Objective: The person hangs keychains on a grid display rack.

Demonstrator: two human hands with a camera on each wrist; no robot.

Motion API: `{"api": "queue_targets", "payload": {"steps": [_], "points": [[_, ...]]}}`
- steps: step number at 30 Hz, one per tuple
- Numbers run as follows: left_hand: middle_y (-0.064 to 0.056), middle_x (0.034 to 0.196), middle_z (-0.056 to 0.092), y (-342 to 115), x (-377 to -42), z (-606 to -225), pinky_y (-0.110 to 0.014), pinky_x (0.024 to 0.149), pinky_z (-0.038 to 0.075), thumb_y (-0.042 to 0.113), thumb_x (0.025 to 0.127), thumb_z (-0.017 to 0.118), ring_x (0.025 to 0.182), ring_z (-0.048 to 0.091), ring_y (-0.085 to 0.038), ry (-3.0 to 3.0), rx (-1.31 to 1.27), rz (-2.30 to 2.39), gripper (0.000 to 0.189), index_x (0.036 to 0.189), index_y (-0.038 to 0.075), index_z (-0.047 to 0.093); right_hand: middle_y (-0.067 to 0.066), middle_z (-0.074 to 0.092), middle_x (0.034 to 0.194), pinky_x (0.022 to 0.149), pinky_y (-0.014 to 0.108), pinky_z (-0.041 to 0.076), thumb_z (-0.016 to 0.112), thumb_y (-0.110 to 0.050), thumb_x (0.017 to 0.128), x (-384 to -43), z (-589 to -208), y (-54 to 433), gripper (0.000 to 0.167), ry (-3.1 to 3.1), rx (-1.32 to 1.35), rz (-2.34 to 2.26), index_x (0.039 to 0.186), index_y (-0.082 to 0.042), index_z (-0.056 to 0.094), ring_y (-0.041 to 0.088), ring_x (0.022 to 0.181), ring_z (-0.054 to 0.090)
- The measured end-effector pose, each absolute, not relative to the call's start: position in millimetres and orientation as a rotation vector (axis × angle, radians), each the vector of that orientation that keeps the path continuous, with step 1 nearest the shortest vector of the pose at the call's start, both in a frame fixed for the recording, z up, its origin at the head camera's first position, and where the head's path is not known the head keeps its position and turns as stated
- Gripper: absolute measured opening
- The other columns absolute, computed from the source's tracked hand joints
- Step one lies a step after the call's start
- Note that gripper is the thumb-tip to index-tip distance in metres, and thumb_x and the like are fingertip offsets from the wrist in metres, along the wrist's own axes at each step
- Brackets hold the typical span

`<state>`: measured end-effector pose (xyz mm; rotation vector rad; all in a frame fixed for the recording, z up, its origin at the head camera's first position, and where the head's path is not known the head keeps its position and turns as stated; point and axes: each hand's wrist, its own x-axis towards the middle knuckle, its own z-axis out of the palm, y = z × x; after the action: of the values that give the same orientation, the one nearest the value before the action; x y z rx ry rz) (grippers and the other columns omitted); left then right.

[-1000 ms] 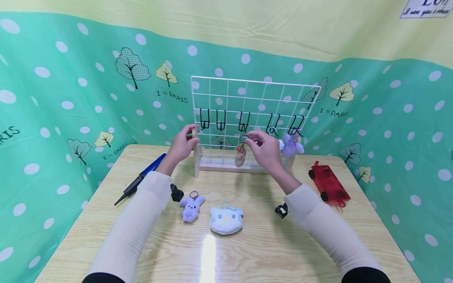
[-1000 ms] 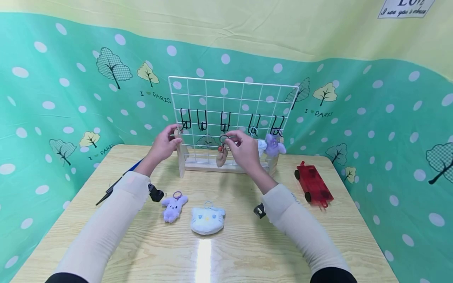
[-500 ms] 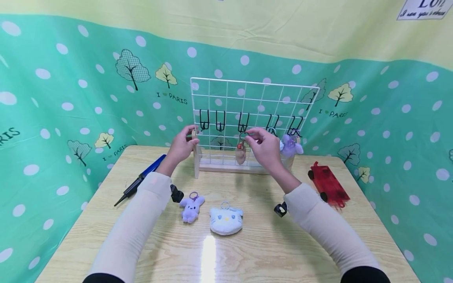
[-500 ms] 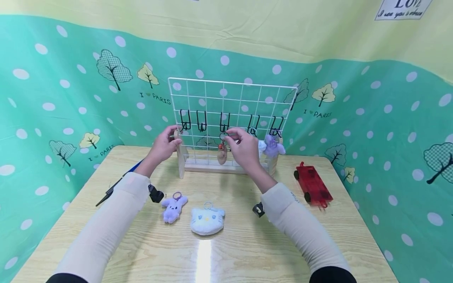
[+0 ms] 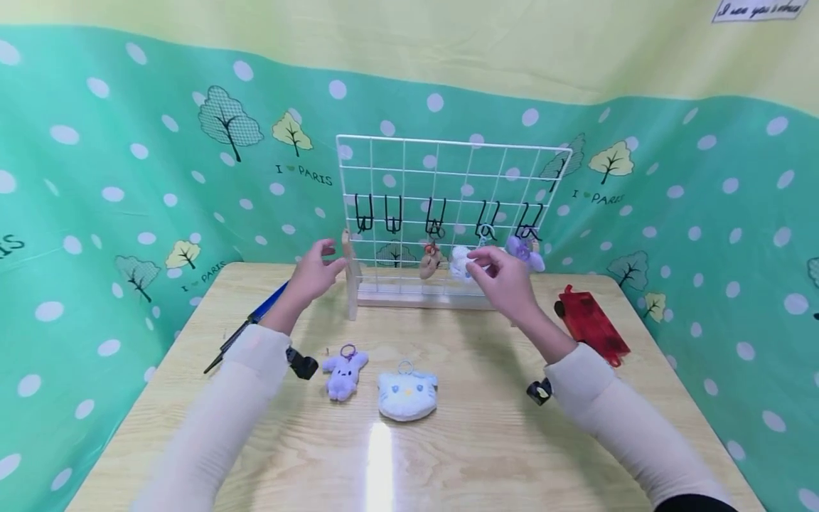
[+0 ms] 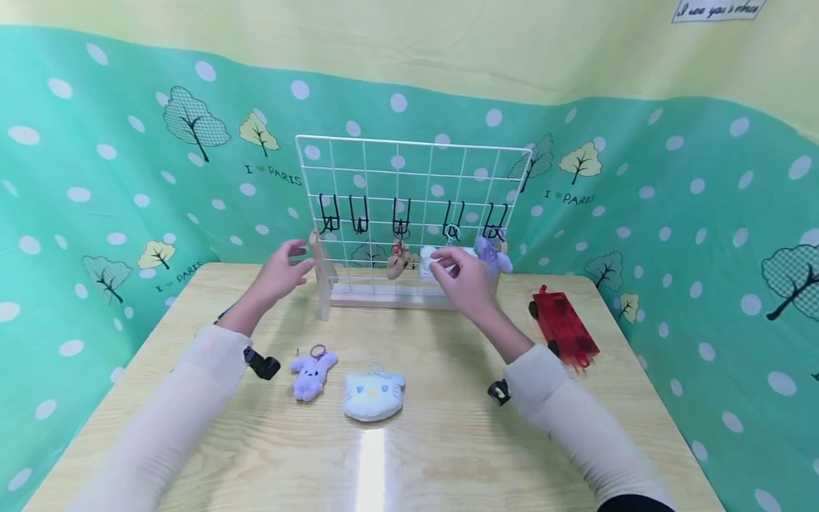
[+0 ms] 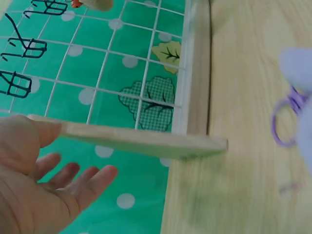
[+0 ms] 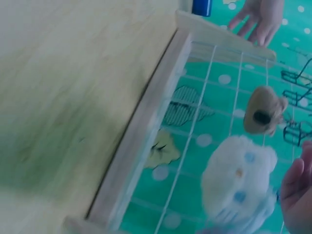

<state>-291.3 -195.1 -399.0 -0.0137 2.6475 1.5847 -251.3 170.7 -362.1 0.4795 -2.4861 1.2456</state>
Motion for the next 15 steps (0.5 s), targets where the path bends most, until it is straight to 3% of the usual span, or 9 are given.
{"api": "queue_targets", "payload": {"steps": [2, 5, 8, 11, 15], "points": [[-0.020, 0.151, 0.047, -201, -283, -401, -0.047, 0.100, 0.058, 0.025, 0.107, 0.053, 0.134, 0.054, -0.039, 2.682, 0.023, 1.472, 0.054, 0.155, 0.008, 0.036, 0.008, 0.072, 0.086, 0.054, 0.019, 0.047, 0.069, -0.019, 0.098, -248, -366, 186, 0.018, -2.518, 0.512, 1.214, 0.110, -0.007, 0.074, 0.016, 0.068, 0.056], [-0.018, 0.129, 0.061, -208, -269, -407, -0.041, 0.081, 0.062, 0.021, 0.107, 0.052, 0.108, 0.066, -0.037, 2.727, 0.143, 1.258, 0.039, 0.143, 0.007, 0.053, 0.007, 0.071, 0.082, 0.050, 0.021, 0.047, 0.068, -0.020, 0.099, -243, -373, 210, 0.016, -2.583, 0.544, 1.123, 0.106, -0.008, 0.075, 0.013, 0.063, 0.055], [-0.013, 0.111, 0.068, -213, -257, -416, -0.032, 0.068, 0.056, 0.018, 0.105, 0.055, 0.086, 0.066, -0.027, 2.765, 0.289, 1.026, 0.031, 0.132, 0.007, 0.064, 0.008, 0.071, 0.080, 0.049, 0.023, 0.045, 0.068, -0.019, 0.099, -240, -378, 232, 0.015, -2.631, 0.548, 1.045, 0.105, -0.008, 0.075, 0.014, 0.061, 0.054], [-0.010, 0.103, 0.071, -215, -246, -426, -0.029, 0.067, 0.054, 0.014, 0.102, 0.060, 0.083, 0.063, -0.018, 2.762, 0.423, 0.884, 0.026, 0.125, 0.005, 0.068, 0.008, 0.071, 0.082, 0.049, 0.023, 0.043, 0.067, -0.020, 0.100, -241, -381, 252, 0.016, -2.656, 0.506, 0.999, 0.106, -0.007, 0.074, 0.016, 0.064, 0.053], [-0.009, 0.101, 0.073, -213, -239, -435, -0.037, 0.077, 0.058, 0.011, 0.099, 0.065, 0.089, 0.067, -0.020, 2.705, 0.587, 0.762, 0.027, 0.124, 0.003, 0.068, 0.011, 0.072, 0.084, 0.046, 0.022, 0.042, 0.062, -0.022, 0.103, -245, -382, 277, 0.019, -2.653, 0.421, 0.979, 0.106, -0.006, 0.072, 0.016, 0.063, 0.054]]}}
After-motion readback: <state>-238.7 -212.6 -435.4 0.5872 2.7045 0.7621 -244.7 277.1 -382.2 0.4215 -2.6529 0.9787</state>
